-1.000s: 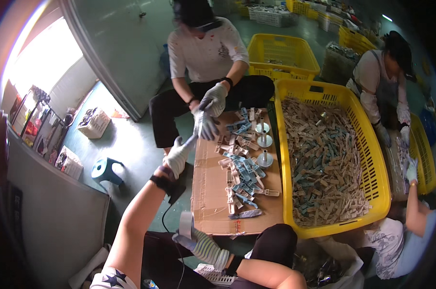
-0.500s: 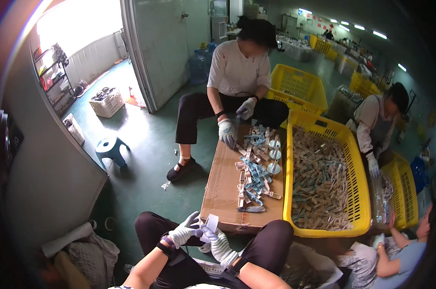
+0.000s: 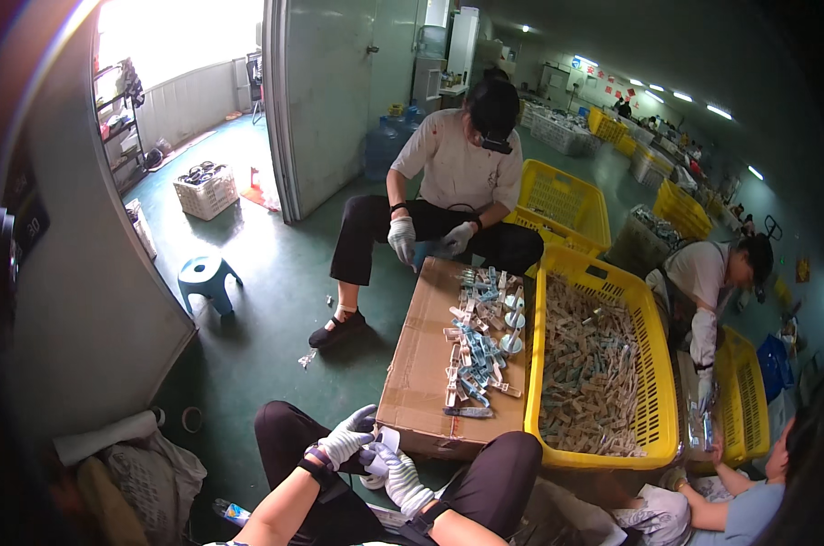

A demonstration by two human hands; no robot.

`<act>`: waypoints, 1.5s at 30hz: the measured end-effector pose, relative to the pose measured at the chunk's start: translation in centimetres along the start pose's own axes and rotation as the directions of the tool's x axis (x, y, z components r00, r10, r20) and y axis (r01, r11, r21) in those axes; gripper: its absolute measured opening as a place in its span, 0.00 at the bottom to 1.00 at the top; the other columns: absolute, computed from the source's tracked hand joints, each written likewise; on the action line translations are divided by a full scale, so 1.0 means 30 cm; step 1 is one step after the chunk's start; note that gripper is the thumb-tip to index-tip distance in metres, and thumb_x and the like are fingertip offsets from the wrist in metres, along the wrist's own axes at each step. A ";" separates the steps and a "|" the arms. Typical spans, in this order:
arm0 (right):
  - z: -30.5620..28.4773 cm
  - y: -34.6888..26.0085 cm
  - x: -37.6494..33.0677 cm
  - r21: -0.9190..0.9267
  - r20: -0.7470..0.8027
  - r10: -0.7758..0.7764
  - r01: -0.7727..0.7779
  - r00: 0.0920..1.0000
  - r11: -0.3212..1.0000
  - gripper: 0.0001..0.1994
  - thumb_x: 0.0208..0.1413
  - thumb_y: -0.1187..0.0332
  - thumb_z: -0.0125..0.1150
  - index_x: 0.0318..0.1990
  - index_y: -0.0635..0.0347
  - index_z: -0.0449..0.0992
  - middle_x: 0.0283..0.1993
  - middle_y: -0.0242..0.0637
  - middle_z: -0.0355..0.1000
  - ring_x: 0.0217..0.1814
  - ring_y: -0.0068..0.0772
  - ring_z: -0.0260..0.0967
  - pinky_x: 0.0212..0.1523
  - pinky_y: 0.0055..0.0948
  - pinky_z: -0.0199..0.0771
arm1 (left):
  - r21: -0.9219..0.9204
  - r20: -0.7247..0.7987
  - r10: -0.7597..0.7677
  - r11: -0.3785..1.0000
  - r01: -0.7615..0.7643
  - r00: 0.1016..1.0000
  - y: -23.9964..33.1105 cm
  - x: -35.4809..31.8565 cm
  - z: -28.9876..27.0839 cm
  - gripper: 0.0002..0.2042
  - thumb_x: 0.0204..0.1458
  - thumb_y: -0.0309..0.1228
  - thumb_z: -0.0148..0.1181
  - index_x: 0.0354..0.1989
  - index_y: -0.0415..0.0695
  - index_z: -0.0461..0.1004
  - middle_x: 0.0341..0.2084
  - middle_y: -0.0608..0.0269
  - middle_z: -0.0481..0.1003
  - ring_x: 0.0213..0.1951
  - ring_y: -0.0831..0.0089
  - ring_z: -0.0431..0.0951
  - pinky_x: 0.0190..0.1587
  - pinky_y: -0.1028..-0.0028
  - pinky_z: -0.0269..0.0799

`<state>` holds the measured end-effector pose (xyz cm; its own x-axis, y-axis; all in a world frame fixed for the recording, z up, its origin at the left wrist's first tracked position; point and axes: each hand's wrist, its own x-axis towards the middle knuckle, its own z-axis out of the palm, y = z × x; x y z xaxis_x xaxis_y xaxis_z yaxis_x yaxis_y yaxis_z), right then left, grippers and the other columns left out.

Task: Assembling small electrical or plastic components using hands and a tape dispenser.

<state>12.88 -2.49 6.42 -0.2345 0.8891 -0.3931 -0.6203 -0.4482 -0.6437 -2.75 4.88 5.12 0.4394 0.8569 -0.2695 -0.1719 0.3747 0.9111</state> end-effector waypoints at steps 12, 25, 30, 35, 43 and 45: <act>-0.064 0.123 0.060 0.023 -0.103 0.165 -0.163 0.981 0.986 0.18 0.62 0.62 0.57 0.55 0.60 0.71 0.52 0.35 0.73 0.53 0.31 0.71 0.57 0.31 0.70 | 0.733 0.007 0.282 0.651 -0.197 0.959 -0.250 0.082 -0.122 0.27 0.47 0.16 0.58 0.56 0.56 0.73 0.30 0.58 0.71 0.35 0.63 0.71 0.38 0.70 0.68; -0.100 0.084 0.102 0.099 -0.043 0.218 -0.213 0.975 0.972 0.16 0.58 0.60 0.63 0.48 0.61 0.76 0.44 0.35 0.76 0.44 0.29 0.75 0.49 0.30 0.75 | 0.508 0.060 -0.011 0.861 -0.022 0.998 -0.098 0.081 -0.029 0.27 0.43 0.10 0.47 0.47 0.53 0.81 0.29 0.72 0.76 0.29 0.79 0.74 0.34 0.81 0.70; -0.084 0.112 0.065 0.108 -0.015 0.201 -0.199 0.979 0.974 0.14 0.59 0.61 0.61 0.49 0.56 0.76 0.43 0.29 0.76 0.41 0.25 0.73 0.44 0.26 0.73 | 0.066 -0.045 -0.152 0.986 0.155 0.987 -0.154 0.098 -0.021 0.08 0.46 0.27 0.66 0.32 0.38 0.76 0.22 0.66 0.73 0.32 0.74 0.74 0.35 0.73 0.70; -0.130 0.075 0.026 -0.182 -0.111 0.148 -0.166 0.983 0.969 0.19 0.61 0.67 0.59 0.57 0.61 0.69 0.52 0.33 0.72 0.54 0.27 0.67 0.58 0.26 0.65 | 0.396 0.003 0.131 0.910 -0.122 0.991 -0.205 0.115 0.007 0.08 0.51 0.26 0.64 0.39 0.44 0.75 0.30 0.62 0.76 0.29 0.70 0.76 0.36 0.72 0.74; -0.229 -0.268 -0.297 -0.264 0.078 -0.086 0.104 0.993 0.959 0.21 0.62 0.68 0.58 0.60 0.65 0.65 0.51 0.36 0.73 0.53 0.24 0.69 0.57 0.25 0.69 | -0.222 -0.097 -0.378 0.910 0.350 0.921 -0.158 0.151 0.020 0.05 0.56 0.26 0.57 0.38 0.42 0.76 0.28 0.62 0.78 0.28 0.68 0.79 0.34 0.71 0.78; -0.260 -0.383 -0.436 -0.162 0.052 -0.166 0.172 0.985 0.972 0.19 0.63 0.68 0.58 0.59 0.65 0.67 0.51 0.36 0.74 0.54 0.25 0.71 0.59 0.25 0.68 | -0.154 -0.136 -0.417 0.905 0.397 0.899 -0.117 0.141 0.047 0.03 0.54 0.26 0.60 0.35 0.45 0.78 0.28 0.67 0.77 0.27 0.75 0.76 0.31 0.74 0.74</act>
<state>28.91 -9.70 13.84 -0.1668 0.9547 -0.2466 -0.5218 -0.2977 -0.7994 0.95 6.69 1.22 0.3465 0.6620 -0.6646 -0.1167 0.7334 0.6697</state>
